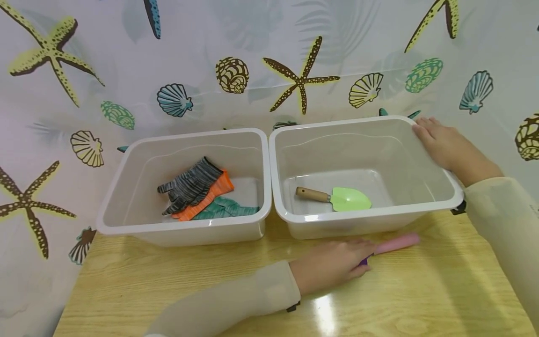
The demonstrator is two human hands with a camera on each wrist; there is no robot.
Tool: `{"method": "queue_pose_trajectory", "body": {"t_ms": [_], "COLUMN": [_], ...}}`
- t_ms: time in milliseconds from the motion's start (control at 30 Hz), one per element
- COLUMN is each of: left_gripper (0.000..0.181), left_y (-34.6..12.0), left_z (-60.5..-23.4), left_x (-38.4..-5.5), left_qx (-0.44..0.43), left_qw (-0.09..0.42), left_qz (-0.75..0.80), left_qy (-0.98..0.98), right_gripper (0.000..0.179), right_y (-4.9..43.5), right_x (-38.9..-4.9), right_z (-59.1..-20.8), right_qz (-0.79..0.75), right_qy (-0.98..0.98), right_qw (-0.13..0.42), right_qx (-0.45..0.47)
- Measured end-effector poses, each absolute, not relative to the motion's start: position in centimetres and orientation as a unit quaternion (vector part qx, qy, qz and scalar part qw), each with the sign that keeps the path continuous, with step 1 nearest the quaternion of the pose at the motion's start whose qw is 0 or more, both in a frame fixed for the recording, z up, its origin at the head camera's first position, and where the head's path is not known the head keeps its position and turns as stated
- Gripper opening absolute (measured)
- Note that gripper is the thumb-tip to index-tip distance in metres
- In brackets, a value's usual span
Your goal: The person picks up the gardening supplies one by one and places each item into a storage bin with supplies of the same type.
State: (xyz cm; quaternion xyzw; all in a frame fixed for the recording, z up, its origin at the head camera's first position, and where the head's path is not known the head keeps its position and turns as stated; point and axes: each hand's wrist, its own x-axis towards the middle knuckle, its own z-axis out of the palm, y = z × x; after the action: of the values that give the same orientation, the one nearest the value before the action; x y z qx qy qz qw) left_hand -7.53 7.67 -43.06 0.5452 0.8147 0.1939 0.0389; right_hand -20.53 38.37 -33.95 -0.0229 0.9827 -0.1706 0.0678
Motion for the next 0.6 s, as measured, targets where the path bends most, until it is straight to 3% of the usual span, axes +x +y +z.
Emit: {"method": "queue_pose_trajectory", "body": {"t_ms": [67,167,433,500,600], "left_gripper": [0.048,0.075,0.092,0.073,0.03], "left_y": [8.3,8.9,10.9,11.2,11.8], "left_z": [-42.9,-42.2,-45.1,-45.5,-45.9], "left_x": [-7.5,-7.3,-8.2,-8.3,-8.5], "left_qx": [0.538,0.533,0.501,0.488,0.478], "left_qw": [0.045,0.049,0.033,0.04,0.054], "left_qz": [0.218,0.248,0.235,0.224,0.196], "left_qy": [0.813,0.807,0.832,0.843,0.855], "right_gripper": [0.064,0.064,0.064,0.065,0.065], "right_y": [38.3,38.2,38.1,38.1,38.1], "right_x": [-20.5,-20.5,-20.4,-20.3,-20.1], "right_z": [-33.9,-33.9,-33.9,-33.9,-33.9], "right_qz": [-0.172,-0.175,-0.184,-0.186,-0.188], "right_qy": [0.982,0.982,0.98,0.98,0.98], "right_qw": [0.071,0.07,0.067,0.068,0.069], "right_qx": [-0.019,-0.014,-0.016,-0.013,-0.009]}}
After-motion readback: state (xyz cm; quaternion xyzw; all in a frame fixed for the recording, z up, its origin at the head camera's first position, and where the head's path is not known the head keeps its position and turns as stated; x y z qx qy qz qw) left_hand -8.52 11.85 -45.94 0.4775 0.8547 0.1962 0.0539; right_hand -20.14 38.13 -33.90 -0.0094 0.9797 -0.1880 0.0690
